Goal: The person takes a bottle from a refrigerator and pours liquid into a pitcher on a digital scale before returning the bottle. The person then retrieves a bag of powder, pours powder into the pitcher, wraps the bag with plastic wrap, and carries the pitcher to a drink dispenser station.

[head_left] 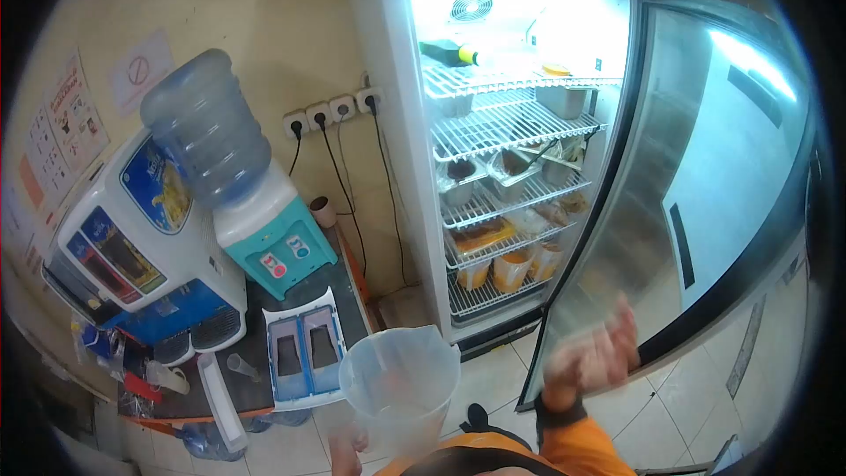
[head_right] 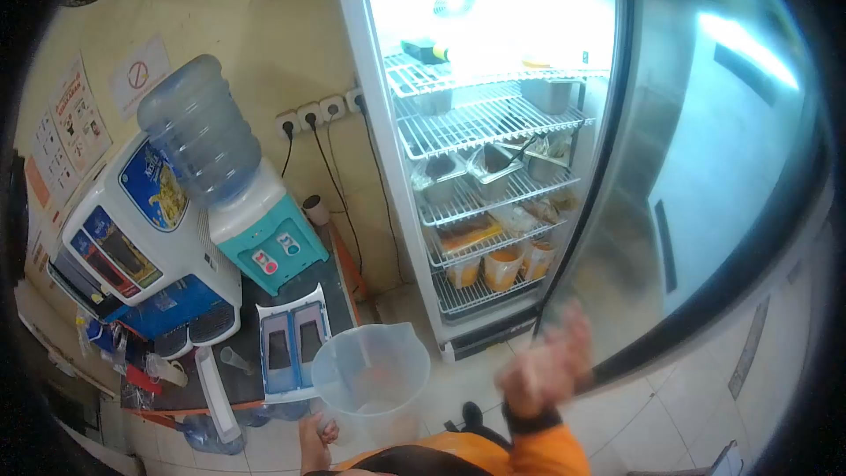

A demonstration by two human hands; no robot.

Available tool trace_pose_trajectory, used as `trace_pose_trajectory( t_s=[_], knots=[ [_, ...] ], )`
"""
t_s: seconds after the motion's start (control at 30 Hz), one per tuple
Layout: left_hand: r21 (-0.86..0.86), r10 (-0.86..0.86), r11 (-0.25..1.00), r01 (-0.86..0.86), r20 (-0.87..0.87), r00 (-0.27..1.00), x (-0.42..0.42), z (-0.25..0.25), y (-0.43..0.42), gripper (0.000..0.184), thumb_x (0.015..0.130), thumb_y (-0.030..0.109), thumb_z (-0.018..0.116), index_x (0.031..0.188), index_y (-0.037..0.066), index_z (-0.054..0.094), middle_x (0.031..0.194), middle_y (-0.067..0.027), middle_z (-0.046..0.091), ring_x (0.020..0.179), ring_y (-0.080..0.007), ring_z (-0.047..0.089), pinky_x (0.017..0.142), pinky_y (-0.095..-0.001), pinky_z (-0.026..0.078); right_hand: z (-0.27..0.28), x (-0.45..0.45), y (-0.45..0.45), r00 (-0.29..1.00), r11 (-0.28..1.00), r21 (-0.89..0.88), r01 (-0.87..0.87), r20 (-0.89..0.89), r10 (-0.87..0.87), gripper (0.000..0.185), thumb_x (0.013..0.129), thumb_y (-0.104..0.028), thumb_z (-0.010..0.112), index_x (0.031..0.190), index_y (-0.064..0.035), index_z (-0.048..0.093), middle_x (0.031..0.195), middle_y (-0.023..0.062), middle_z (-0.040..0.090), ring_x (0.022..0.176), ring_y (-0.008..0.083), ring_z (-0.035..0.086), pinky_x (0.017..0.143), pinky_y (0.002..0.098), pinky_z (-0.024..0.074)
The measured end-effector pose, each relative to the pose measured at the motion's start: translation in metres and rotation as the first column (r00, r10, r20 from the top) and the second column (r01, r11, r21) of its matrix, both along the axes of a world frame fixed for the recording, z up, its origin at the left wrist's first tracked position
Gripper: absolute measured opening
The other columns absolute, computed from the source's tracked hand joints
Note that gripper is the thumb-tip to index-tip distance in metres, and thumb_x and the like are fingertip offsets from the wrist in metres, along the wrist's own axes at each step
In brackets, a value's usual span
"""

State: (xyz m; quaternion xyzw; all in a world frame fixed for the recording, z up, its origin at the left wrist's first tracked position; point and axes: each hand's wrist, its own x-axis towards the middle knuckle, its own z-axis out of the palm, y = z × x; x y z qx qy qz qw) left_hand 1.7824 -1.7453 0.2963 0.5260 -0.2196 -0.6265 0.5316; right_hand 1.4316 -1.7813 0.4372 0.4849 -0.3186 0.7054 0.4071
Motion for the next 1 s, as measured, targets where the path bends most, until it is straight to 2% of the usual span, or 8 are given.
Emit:
trace_pose_trajectory(
  t_s=[0.13,0.23,0.3,0.47,0.63,0.73,0.87,1.0],
  knots=[
    [-0.063,0.089,0.995,-0.079,0.159,0.983,-0.042,0.01,-0.004,0.023,0.085,0.017,0.051,0.064,0.007,0.05,0.053,0.0014,0.043,0.045,-0.0105,0.039,0.042,-0.0251,0.028,0.151,-0.04,-0.171,0.998,0.924,0.378,0.057,-0.007,-0.058,0.04,0.078,-0.015,0.06,0.114,-0.0004,0.052,0.115,0.0196,0.054,0.109,0.0316,0.052,0.09,0.0398,0.042],
    [-0.123,0.12,0.986,-0.113,0.051,0.991,-0.046,-0.017,-0.004,0.023,0.085,0.015,0.052,0.063,0.007,0.05,0.051,0.0013,0.041,0.041,-0.0115,0.037,0.04,-0.0244,0.027,0.217,-0.073,-0.289,0.959,0.243,0.947,0.211,-0.152,-0.241,0.054,0.076,-0.044,0.059,0.105,0.0011,0.06,0.104,0.0202,0.06,0.1,0.034,0.056,0.087,0.0377,0.0437],
    [-0.157,0.099,0.982,-0.102,-0.026,0.995,-0.051,-0.033,-0.002,0.026,0.084,0.015,0.052,0.06,0.007,0.049,0.051,0.0012,0.039,0.039,-0.0116,0.034,0.039,-0.0242,0.025,0.202,-0.101,-0.345,0.854,0.32,0.797,0.513,-0.435,-0.284,0.051,0.066,-0.039,0.07,0.106,-0.0077,0.062,0.108,0.0149,0.061,0.099,0.0298,0.059,0.083,0.0365,0.0471],
    [-0.113,0.119,0.989,-0.097,0.217,0.969,-0.055,-0.059,0.009,0.032,0.084,0.016,0.053,0.054,0.008,0.044,0.049,0.0008,0.035,0.04,-0.012,0.03,0.04,-0.026,0.023,0.249,-0.076,-0.327,0.749,-0.089,0.808,0.583,-0.577,-0.327,0.045,0.061,-0.035,0.073,0.097,-0.0092,0.067,0.099,0.0094,0.065,0.094,0.0224,0.062,0.079,0.032,0.0498],
    [-0.321,0.205,0.943,-0.088,0.354,0.912,-0.021,-0.126,0.025,0.035,0.083,0.018,0.056,0.052,0.008,0.043,0.049,-0.0005,0.035,0.041,-0.0127,0.032,0.041,-0.0273,0.024,0.281,-0.067,-0.26,0.667,-0.078,0.704,0.706,-0.698,-0.263,0.041,0.064,-0.034,0.073,0.097,-0.0101,0.067,0.093,0.0085,0.066,0.086,0.0228,0.063,0.074,0.033,0.0509],
    [-0.435,-0.067,0.857,0.277,0.439,0.896,0.016,-0.112,0.015,0.036,0.082,0.022,0.057,0.052,0.008,0.044,0.049,-0.0021,0.036,0.042,-0.0147,0.034,0.041,-0.0301,0.026,0.281,-0.059,-0.202,0.642,0.052,0.66,0.75,-0.706,-0.299,0.036,0.066,-0.032,0.073,0.093,-0.0088,0.067,0.09,0.0088,0.066,0.083,0.022,0.063,0.071,0.0352,0.0512],
    [-0.141,-0.385,0.592,0.793,0.815,0.432,0.007,-0.017,0.013,0.029,0.077,0.026,0.065,0.083,-0.003,0.063,0.061,-0.0076,0.057,0.052,-0.0151,0.049,0.05,-0.0287,0.039,0.307,-0.03,-0.097,0.548,-0.087,0.589,0.803,-0.788,-0.279,0.024,0.073,-0.024,0.068,0.09,-0.0077,0.066,0.078,0.01,0.064,0.07,0.0199,0.062,0.062,0.0321,0.0497],
    [-0.14,-0.455,0.2,0.97,0.863,0.218,-0.036,-0.005,0.014,0.031,0.077,0.028,0.068,0.067,0.0,0.062,0.059,-0.0167,0.058,0.051,-0.0275,0.057,0.05,-0.0361,0.042,0.302,0.02,0.048,0.58,-0.2,0.605,0.771,-0.796,-0.173,0.024,0.077,-0.029,0.062,0.089,-0.0079,0.066,0.076,0.0096,0.064,0.068,0.0196,0.061,0.062,0.0325,0.0479]
  ],
)
